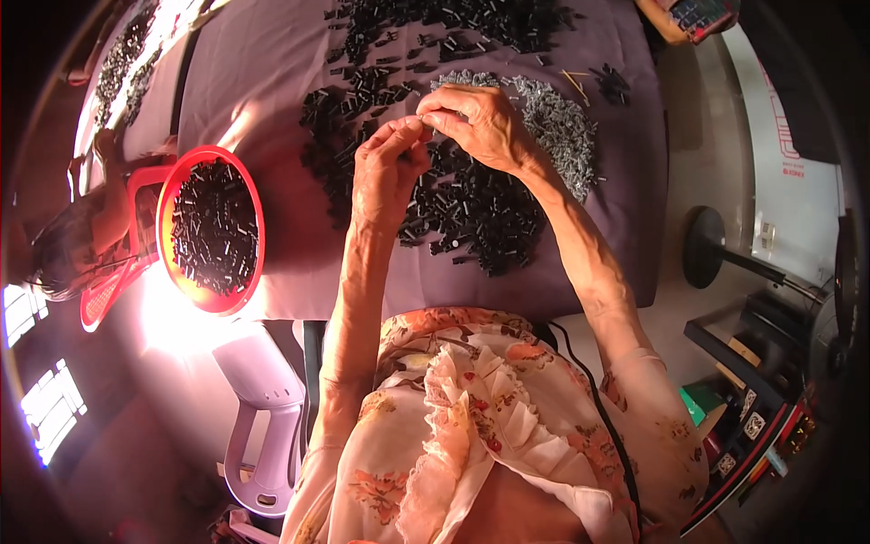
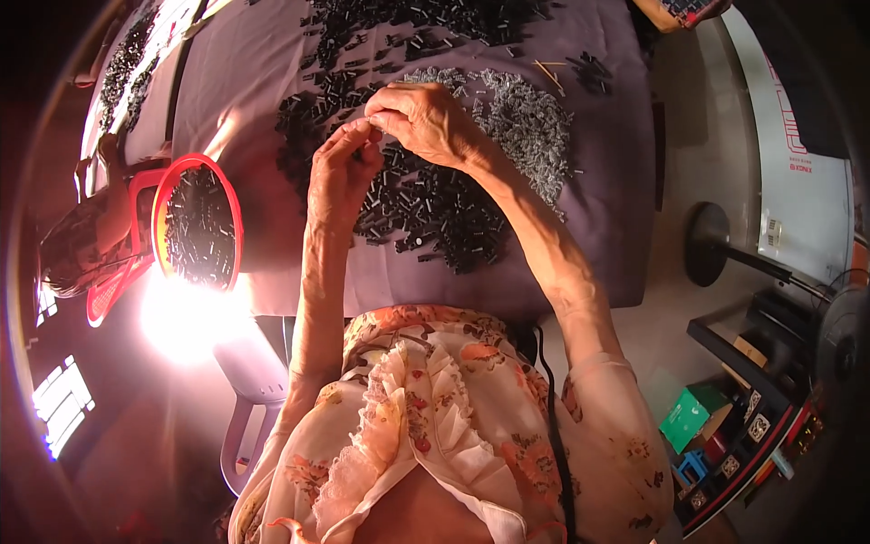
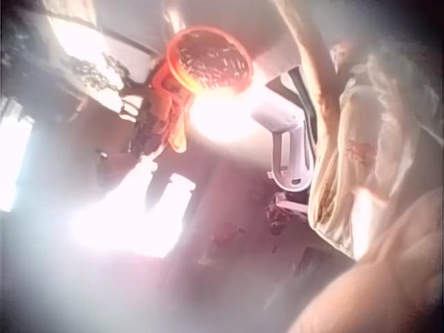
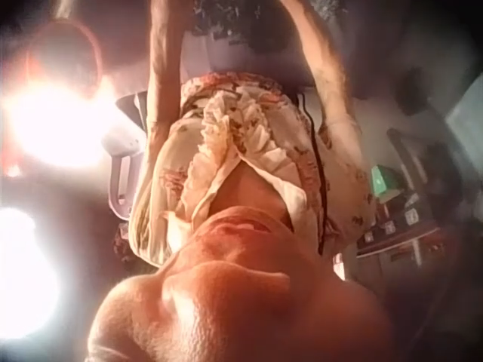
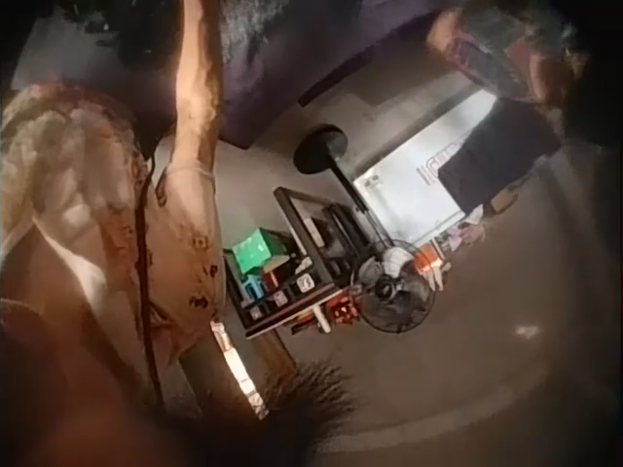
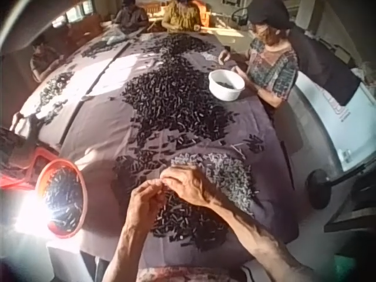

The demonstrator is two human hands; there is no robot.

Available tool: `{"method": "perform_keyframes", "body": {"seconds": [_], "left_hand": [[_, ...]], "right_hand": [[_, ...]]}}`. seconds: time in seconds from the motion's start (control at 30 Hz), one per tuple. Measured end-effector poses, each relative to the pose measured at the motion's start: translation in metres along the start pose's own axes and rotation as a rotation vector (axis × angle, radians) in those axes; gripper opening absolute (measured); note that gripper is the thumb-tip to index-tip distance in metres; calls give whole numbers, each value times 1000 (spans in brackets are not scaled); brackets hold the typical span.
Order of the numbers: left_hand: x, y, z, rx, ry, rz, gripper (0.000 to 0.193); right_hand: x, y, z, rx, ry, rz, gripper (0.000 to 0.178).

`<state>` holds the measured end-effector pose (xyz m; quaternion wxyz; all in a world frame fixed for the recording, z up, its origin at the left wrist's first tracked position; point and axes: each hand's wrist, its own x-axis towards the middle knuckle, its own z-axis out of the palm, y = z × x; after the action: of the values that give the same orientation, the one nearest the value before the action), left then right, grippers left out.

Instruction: The person assembles components by picking up black plastic pieces and inserting small grey parts into them by hand.

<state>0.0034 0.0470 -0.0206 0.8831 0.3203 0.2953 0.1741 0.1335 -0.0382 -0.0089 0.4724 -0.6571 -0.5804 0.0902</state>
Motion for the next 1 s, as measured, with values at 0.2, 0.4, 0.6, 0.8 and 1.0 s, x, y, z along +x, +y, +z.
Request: {"method": "perform_keyframes", "body": {"seconds": [0.2, 0.4, 0.6, 0.8, 1.0], "left_hand": [[7, 2, -10, -63, -52, -33, 18], [5, -1, -17, -295, -155, 48, 41], [-3, 1, -4, -73, -154, 166, 53], [-9, 4, 1, 259, -190, 288, 55], [-3, -2, -6, 290, -89, 283, 39]], "right_hand": [[-7, 2, -2, 143, 128, 169, 6], [-18, -8, -1, 211, 139, 256, 8], [-24, -29, 18, 247, -39, 408, 9], [-30, -20, 26, 740, 51, 537, 11], [-34, -13, 25, 847, 53, 511, 13]]}}
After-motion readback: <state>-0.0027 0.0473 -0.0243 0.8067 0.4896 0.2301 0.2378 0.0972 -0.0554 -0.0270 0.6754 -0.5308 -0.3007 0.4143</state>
